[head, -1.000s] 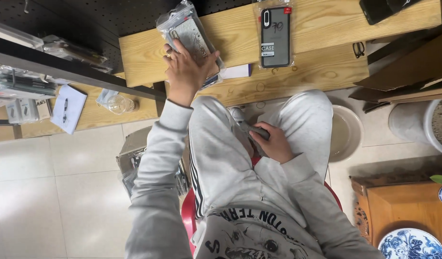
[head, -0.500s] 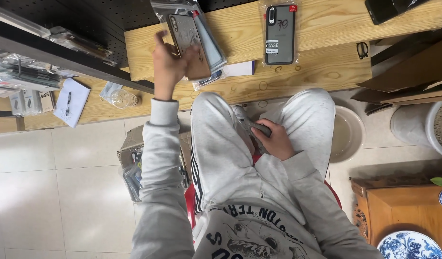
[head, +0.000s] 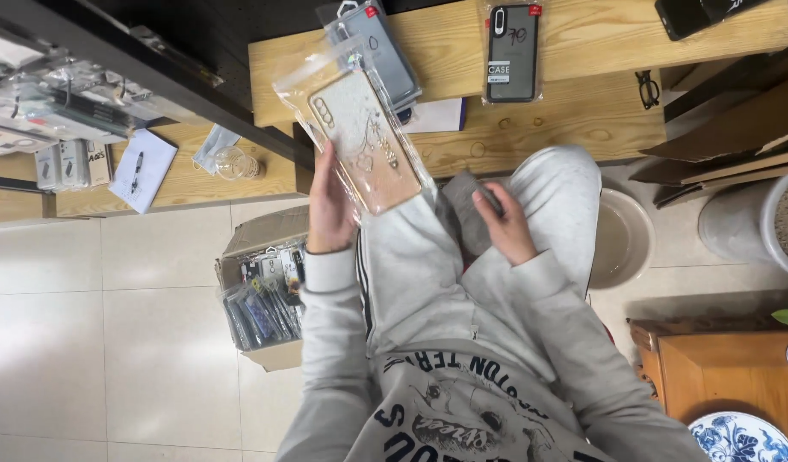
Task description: The person is cleaning and inspecting various phone cases using a cloth before placing them back.
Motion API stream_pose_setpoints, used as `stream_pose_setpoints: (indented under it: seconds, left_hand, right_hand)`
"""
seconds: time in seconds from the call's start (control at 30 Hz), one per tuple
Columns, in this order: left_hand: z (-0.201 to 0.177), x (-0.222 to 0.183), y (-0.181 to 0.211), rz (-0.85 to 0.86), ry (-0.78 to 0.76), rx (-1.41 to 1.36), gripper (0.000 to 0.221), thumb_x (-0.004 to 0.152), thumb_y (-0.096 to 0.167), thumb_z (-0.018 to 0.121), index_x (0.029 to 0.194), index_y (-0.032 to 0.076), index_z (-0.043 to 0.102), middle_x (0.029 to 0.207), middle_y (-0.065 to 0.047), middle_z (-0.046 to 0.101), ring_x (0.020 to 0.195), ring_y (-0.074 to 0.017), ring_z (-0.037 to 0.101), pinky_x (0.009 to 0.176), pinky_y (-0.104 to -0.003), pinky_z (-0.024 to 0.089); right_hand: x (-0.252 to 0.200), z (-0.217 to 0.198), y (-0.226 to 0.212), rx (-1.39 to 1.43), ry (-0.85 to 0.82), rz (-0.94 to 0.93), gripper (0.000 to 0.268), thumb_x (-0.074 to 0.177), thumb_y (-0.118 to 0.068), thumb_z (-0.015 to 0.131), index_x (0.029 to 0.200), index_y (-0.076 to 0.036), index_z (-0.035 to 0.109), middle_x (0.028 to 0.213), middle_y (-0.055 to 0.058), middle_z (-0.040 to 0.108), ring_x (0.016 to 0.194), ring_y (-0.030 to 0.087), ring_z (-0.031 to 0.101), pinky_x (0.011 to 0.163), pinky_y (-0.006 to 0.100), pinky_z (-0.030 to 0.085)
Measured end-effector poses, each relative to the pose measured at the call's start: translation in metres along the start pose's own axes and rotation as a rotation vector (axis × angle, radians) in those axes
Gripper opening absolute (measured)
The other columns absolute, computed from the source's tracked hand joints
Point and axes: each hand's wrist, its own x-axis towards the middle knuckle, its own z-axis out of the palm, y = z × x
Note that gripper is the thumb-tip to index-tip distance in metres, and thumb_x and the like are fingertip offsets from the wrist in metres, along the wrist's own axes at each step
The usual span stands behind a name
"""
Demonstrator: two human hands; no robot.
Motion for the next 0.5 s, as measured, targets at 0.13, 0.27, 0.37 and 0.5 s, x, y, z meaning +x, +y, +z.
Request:
stream_pose_setpoints:
  seconds: [0.13, 0.27, 0.37, 0.5]
  left_hand:
    - [0.020, -0.047, -0.017, -0.052, -0.003, -0.226, 0.069, 0.094, 0.055, 0.058, 0.139, 0.003, 0.051, 0.127, -0.020, 0.065, 0.112, -0.0305, 0.066, 0.098, -0.048, 0.054]
    - [0.058, -0.077, -0.034, 0.047, -0.183, -0.134, 0.071, 0.100, 0.065, 0.043, 0.146, 0.011, 0.048, 0.140, -0.020, 0.056, 0.119, -0.0328, 0.061, 0.107, -0.052, 0.046]
    - [0.103, -0.111, -0.028, -0.104, -0.311, -0.337, 0.084, 0.099, 0.075, 0.040, 0.143, 0.004, 0.052, 0.136, -0.027, 0.057, 0.126, -0.0439, 0.056, 0.108, -0.063, 0.042]
    - [0.087, -0.101, -0.054, -0.137, -0.466, -0.445, 0.090, 0.099, 0.079, 0.034, 0.142, 0.003, 0.053, 0.134, -0.028, 0.059, 0.122, -0.0436, 0.059, 0.103, -0.062, 0.048]
  right_hand:
    - [0.002, -0.005, -0.008, 0.191, 0.109, -0.017, 0.052, 0.108, -0.034, 0.064, 0.139, 0.005, 0.052, 0.142, 0.035, 0.046, 0.143, 0.047, 0.036, 0.121, 0.054, 0.029]
    - [-0.006, -0.012, -0.044, 0.473, 0.144, 0.004, 0.032, 0.108, -0.028, 0.064, 0.133, -0.011, 0.055, 0.131, 0.009, 0.052, 0.127, 0.022, 0.048, 0.112, 0.037, 0.040]
    - [-0.020, -0.026, -0.073, 0.410, 0.137, -0.139, 0.027, 0.107, -0.025, 0.067, 0.129, -0.013, 0.058, 0.113, 0.000, 0.061, 0.109, 0.011, 0.059, 0.099, 0.029, 0.053]
    - [-0.046, -0.050, -0.114, 0.030, 0.151, -0.513, 0.018, 0.114, -0.017, 0.061, 0.126, -0.005, 0.064, 0.093, 0.007, 0.059, 0.092, 0.012, 0.056, 0.083, 0.032, 0.050]
